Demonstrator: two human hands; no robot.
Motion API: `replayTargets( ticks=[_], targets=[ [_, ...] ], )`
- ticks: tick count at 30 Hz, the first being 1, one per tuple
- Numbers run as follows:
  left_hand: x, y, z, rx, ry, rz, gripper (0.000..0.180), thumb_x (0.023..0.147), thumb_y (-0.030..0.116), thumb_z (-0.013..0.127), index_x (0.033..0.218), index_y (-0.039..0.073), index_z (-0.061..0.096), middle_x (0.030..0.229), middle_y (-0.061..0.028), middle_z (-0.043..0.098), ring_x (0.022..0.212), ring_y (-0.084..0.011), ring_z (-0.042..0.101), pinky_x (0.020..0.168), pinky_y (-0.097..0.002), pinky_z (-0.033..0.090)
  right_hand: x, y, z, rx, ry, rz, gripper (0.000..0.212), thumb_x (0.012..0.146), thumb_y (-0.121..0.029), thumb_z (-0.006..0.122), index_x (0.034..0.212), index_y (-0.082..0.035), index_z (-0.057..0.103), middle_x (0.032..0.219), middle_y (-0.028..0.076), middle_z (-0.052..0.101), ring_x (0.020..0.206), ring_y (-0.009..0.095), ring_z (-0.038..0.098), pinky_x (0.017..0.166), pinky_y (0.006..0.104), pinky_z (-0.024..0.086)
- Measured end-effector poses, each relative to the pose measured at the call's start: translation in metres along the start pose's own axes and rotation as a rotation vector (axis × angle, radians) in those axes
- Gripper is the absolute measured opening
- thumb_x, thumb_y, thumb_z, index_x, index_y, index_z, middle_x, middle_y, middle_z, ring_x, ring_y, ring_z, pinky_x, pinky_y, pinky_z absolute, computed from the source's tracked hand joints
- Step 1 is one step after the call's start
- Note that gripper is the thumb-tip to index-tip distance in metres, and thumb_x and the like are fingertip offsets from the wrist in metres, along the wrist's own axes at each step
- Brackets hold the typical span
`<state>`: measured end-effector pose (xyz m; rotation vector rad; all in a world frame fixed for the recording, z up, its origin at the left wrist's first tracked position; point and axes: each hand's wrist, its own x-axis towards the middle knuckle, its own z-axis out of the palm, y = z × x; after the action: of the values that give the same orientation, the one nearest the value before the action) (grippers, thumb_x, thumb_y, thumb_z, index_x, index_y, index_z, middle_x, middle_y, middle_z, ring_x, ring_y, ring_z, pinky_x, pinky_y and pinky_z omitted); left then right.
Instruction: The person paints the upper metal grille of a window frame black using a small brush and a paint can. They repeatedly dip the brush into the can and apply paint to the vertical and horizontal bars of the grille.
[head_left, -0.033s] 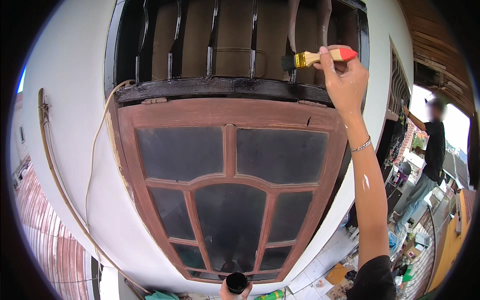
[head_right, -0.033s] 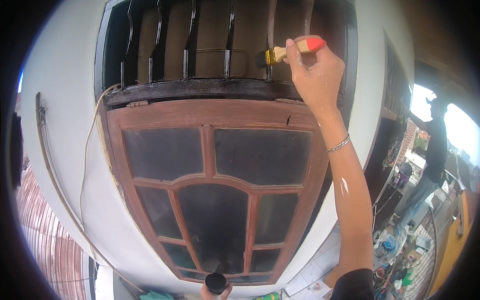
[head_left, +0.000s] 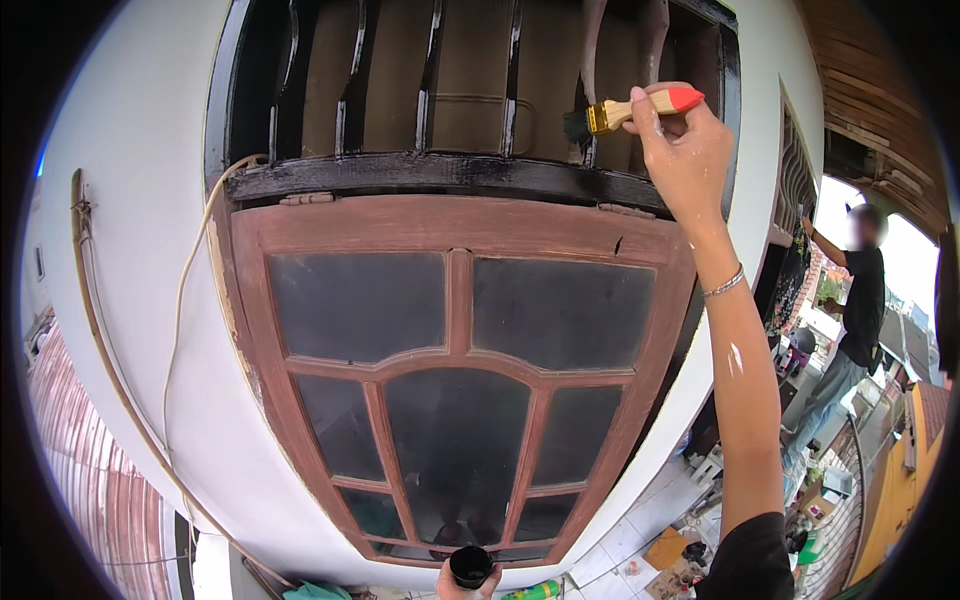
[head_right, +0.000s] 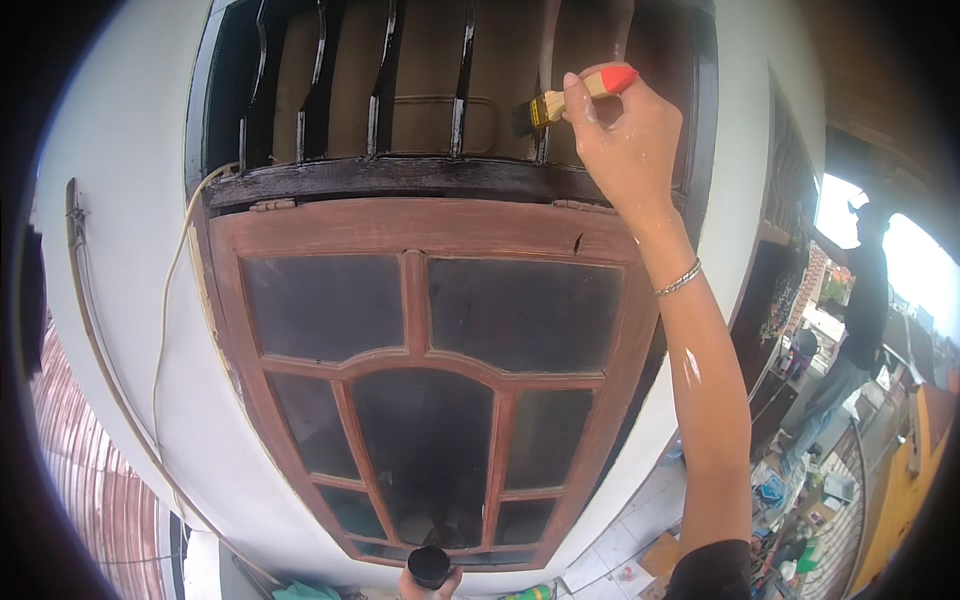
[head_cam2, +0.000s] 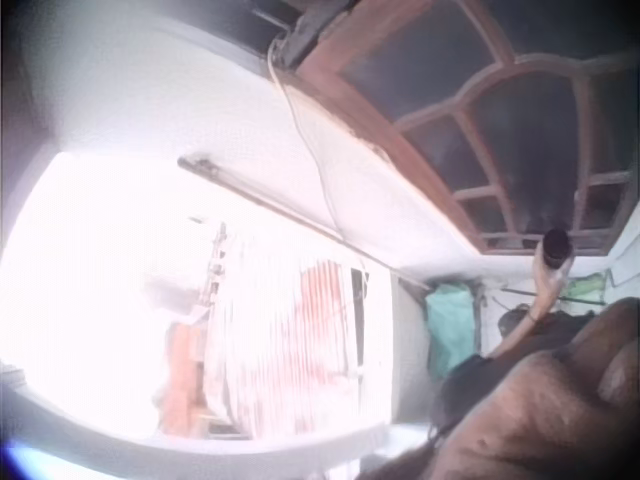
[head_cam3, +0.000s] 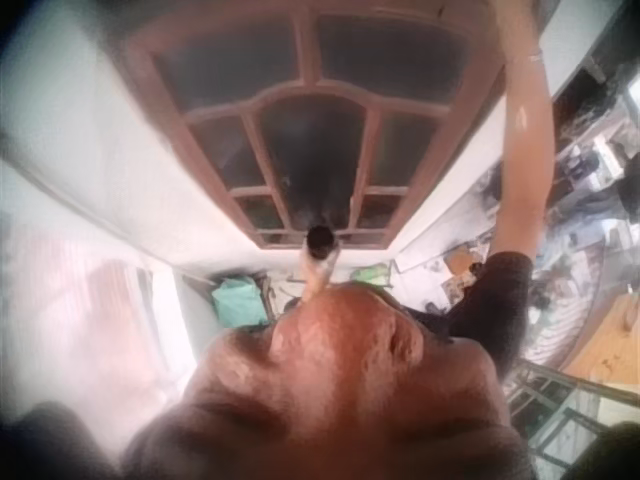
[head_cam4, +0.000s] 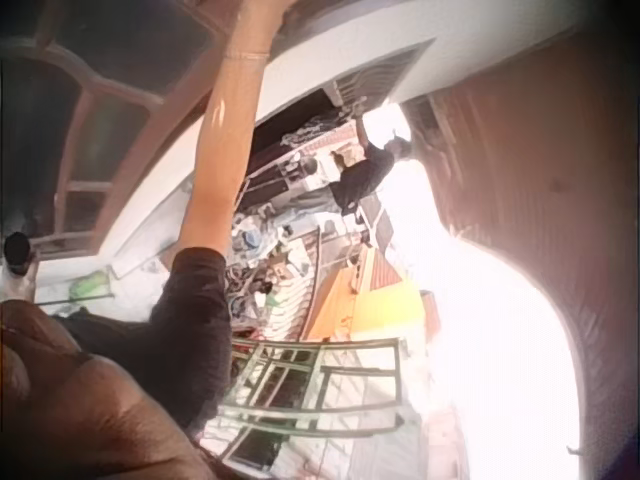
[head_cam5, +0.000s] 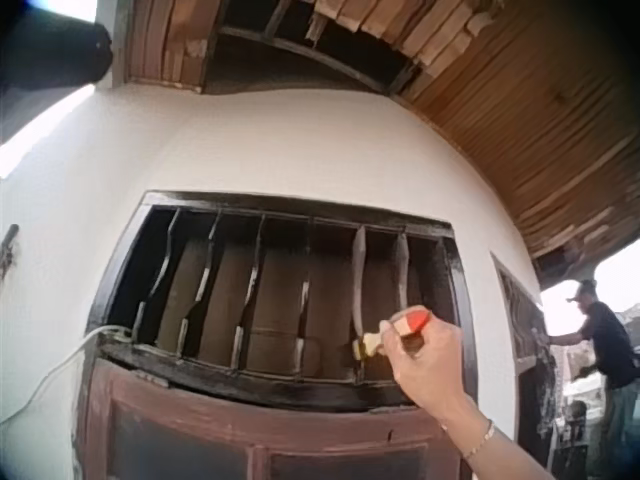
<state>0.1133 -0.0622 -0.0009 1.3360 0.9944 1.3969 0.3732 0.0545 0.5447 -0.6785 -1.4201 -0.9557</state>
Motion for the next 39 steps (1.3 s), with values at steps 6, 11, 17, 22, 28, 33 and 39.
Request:
replayTargets(
  ticks=[6, 11, 17, 22, 28, 33, 39],
  targets=[
    [0.025, -0.008, 0.01, -0.07, -0.078, -0.006, 0.046, 0.078, 0.015, 0.089, 0.116, 0.001, 0.066, 0.102, -0.0072, 0.072, 0.091, -0.0163, 0.067, 0.085, -0.033, 0.054, 0.041, -0.004, 0.037, -0.399, -0.37, -0.186, 0.027, 0.095, -0.022, 0.071, 0.086, 0.003, 0.069, 0.073, 0.015, 0.071, 0.062, 0.025, 0.067, 0.064, 0.0361, 0.052],
    [0.039, 0.005, 0.005, -0.116, -0.179, -0.073, 0.046, 0.076, 0.017, 0.088, 0.115, 0.002, 0.068, 0.098, -0.0075, 0.073, 0.089, -0.0168, 0.067, 0.083, -0.0343, 0.054, 0.049, -0.003, 0.053, -0.622, -0.584, -0.234, 0.025, 0.093, -0.018, 0.071, 0.081, 0.003, 0.066, 0.07, 0.016, 0.069, 0.06, 0.028, 0.066, 0.061, 0.0354, 0.052],
    [0.044, -0.005, -0.006, -0.149, -0.236, -0.101, 0.045, 0.075, 0.016, 0.088, 0.113, 0.002, 0.068, 0.098, -0.0079, 0.073, 0.088, -0.017, 0.066, 0.082, -0.0343, 0.055, 0.052, -0.014, 0.071, -0.548, -0.476, -0.276, 0.027, 0.093, -0.018, 0.071, 0.08, 0.005, 0.065, 0.068, 0.021, 0.067, 0.061, 0.035, 0.066, 0.063, 0.0402, 0.052],
    [0.05, 0.013, -0.015, -0.202, -0.287, -0.138, 0.049, 0.074, 0.014, 0.089, 0.115, 0.002, 0.067, 0.099, -0.0081, 0.073, 0.089, -0.0167, 0.066, 0.083, -0.0343, 0.054, 0.047, -0.012, 0.082, -0.704, -0.587, -0.263, 0.023, 0.092, -0.012, 0.065, 0.084, 0.009, 0.062, 0.075, 0.027, 0.066, 0.07, 0.042, 0.068, 0.068, 0.0452, 0.056],
    [0.05, 0.006, -0.019, -0.209, -0.311, -0.143, 0.056, 0.072, 0.013, 0.094, 0.119, 0.0, 0.066, 0.102, -0.008, 0.073, 0.09, -0.0169, 0.066, 0.084, -0.0337, 0.055, 0.042, -0.015, 0.093, -0.698, -0.529, -0.153, 0.02, 0.089, -0.01, 0.066, 0.088, 0.01, 0.065, 0.074, 0.028, 0.067, 0.07, 0.043, 0.07, 0.069, 0.0464, 0.057],
    [0.048, 0.001, -0.018, -0.215, -0.297, -0.12, 0.054, 0.074, 0.011, 0.093, 0.12, -0.001, 0.066, 0.101, -0.0083, 0.074, 0.09, -0.0165, 0.067, 0.084, -0.0328, 0.055, 0.058, -0.011, 0.088, -0.749, -0.399, -0.332, 0.022, 0.089, -0.01, 0.066, 0.089, 0.011, 0.065, 0.074, 0.028, 0.067, 0.07, 0.043, 0.07, 0.07, 0.0465, 0.058],
    [0.05, 0.0, -0.02, -0.141, -0.326, -0.135, 0.055, 0.075, 0.014, 0.093, 0.121, -0.001, 0.067, 0.102, -0.0087, 0.074, 0.091, -0.0164, 0.068, 0.085, -0.0331, 0.056, 0.057, 0.0, 0.094, -0.796, -0.548, -0.238, 0.022, 0.092, -0.013, 0.066, 0.088, 0.008, 0.064, 0.074, 0.027, 0.067, 0.073, 0.043, 0.07, 0.07, 0.0462, 0.057]
  ],
)
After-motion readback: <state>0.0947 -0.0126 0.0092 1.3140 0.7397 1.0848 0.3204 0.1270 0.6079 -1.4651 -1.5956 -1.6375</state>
